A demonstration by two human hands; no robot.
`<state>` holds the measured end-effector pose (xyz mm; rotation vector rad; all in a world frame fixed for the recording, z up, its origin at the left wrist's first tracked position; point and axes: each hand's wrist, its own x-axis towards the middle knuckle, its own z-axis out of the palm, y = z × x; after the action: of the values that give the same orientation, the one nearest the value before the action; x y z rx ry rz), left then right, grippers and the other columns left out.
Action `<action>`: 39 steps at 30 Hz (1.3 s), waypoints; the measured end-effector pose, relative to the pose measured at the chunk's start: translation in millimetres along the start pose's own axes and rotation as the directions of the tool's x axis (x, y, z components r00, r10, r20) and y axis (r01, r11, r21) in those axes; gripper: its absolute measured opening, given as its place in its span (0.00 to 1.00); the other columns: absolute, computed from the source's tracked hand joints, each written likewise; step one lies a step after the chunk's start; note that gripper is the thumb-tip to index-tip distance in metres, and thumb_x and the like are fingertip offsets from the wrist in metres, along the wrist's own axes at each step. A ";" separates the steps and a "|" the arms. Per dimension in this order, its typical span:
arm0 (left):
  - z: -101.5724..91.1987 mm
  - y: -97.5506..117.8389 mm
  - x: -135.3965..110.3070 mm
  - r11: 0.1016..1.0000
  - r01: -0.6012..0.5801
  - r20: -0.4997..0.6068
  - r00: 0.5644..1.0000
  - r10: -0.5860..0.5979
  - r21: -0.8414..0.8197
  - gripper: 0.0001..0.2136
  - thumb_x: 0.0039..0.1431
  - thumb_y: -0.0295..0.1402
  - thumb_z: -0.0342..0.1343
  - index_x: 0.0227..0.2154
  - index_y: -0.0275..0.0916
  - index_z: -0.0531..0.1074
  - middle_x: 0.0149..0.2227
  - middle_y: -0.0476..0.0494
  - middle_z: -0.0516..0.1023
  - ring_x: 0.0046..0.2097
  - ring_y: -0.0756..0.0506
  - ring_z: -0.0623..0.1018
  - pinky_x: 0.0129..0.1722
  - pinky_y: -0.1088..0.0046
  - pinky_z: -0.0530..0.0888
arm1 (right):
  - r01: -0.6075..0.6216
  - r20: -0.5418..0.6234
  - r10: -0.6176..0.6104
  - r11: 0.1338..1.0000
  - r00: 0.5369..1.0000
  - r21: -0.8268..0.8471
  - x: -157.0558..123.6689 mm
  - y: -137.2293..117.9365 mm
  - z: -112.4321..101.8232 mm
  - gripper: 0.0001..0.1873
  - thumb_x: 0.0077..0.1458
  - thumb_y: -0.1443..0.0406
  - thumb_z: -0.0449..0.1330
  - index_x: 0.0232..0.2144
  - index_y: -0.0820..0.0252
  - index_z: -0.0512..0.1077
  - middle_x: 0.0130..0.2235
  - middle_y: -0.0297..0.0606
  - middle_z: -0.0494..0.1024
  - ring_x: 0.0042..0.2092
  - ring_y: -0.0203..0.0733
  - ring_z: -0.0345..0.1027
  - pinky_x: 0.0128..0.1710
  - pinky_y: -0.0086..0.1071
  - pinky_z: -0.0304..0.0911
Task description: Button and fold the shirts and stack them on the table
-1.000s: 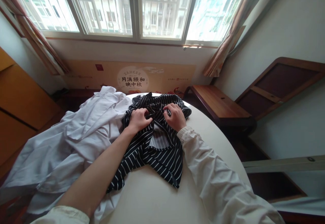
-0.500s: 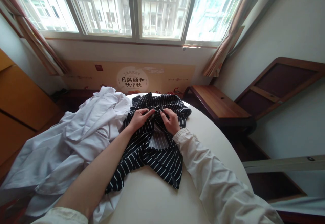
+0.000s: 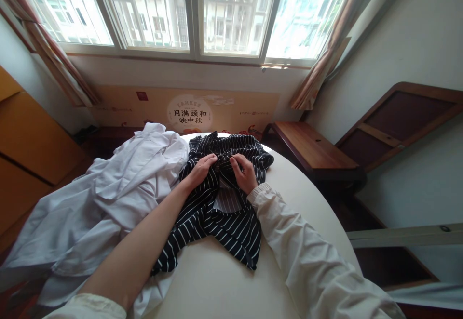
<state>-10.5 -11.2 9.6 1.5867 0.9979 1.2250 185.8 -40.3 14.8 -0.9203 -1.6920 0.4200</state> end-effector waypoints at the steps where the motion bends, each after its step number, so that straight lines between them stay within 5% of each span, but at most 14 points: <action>1: 0.4 1.4 -0.7 1.000 0.004 0.039 0.999 -0.003 -0.019 0.17 0.63 0.50 0.58 0.28 0.40 0.74 0.30 0.47 0.76 0.36 0.44 0.75 0.42 0.69 0.74 | 0.002 -0.004 -0.002 1.000 1.000 -0.005 -0.1 0.2 0.0 0.16 0.71 0.53 0.53 0.36 0.54 0.73 0.37 0.39 0.76 0.42 0.45 0.72 0.47 0.38 0.69; 15: 0.2 1.4 -2.6 0.996 -0.003 0.077 0.997 0.010 -0.091 0.16 0.58 0.48 0.68 0.36 0.38 0.83 0.38 0.44 0.84 0.42 0.43 0.79 0.48 0.68 0.74 | 0.110 0.040 -0.113 0.992 0.993 0.056 -1.3 5.3 -0.5 0.13 0.72 0.59 0.53 0.44 0.55 0.76 0.45 0.42 0.78 0.48 0.48 0.73 0.52 0.44 0.69; 25: 0.5 -4.0 -0.2 0.998 -0.019 0.065 0.998 0.023 -0.066 0.17 0.55 0.47 0.69 0.36 0.37 0.82 0.37 0.44 0.83 0.39 0.44 0.79 0.43 0.69 0.74 | 0.148 0.052 -0.146 0.989 0.988 -0.031 -0.6 5.5 4.3 0.08 0.64 0.62 0.64 0.46 0.53 0.76 0.42 0.39 0.78 0.42 0.44 0.72 0.48 0.41 0.70; 34: -0.2 -2.5 -0.8 0.998 -0.011 0.042 0.999 0.013 -0.067 0.16 0.58 0.47 0.66 0.36 0.38 0.84 0.40 0.43 0.85 0.44 0.41 0.80 0.51 0.66 0.74 | 0.151 0.050 -0.148 0.987 0.988 -0.059 -1.9 12.1 6.2 0.10 0.63 0.66 0.63 0.47 0.53 0.76 0.38 0.37 0.77 0.40 0.44 0.71 0.45 0.40 0.70; 39: 2.9 -0.8 -4.9 0.999 -0.047 0.080 0.996 0.048 -0.006 0.16 0.58 0.47 0.67 0.39 0.39 0.83 0.39 0.44 0.83 0.41 0.44 0.79 0.44 0.69 0.74 | 0.172 0.055 -0.166 0.977 0.985 -0.123 -2.1 11.9 6.8 0.12 0.62 0.69 0.61 0.47 0.55 0.77 0.35 0.36 0.74 0.38 0.44 0.70 0.44 0.39 0.69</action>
<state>-8.7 -16.0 7.1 1.6520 0.9113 1.1851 184.0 -33.2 3.1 -0.8552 -1.8381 0.2217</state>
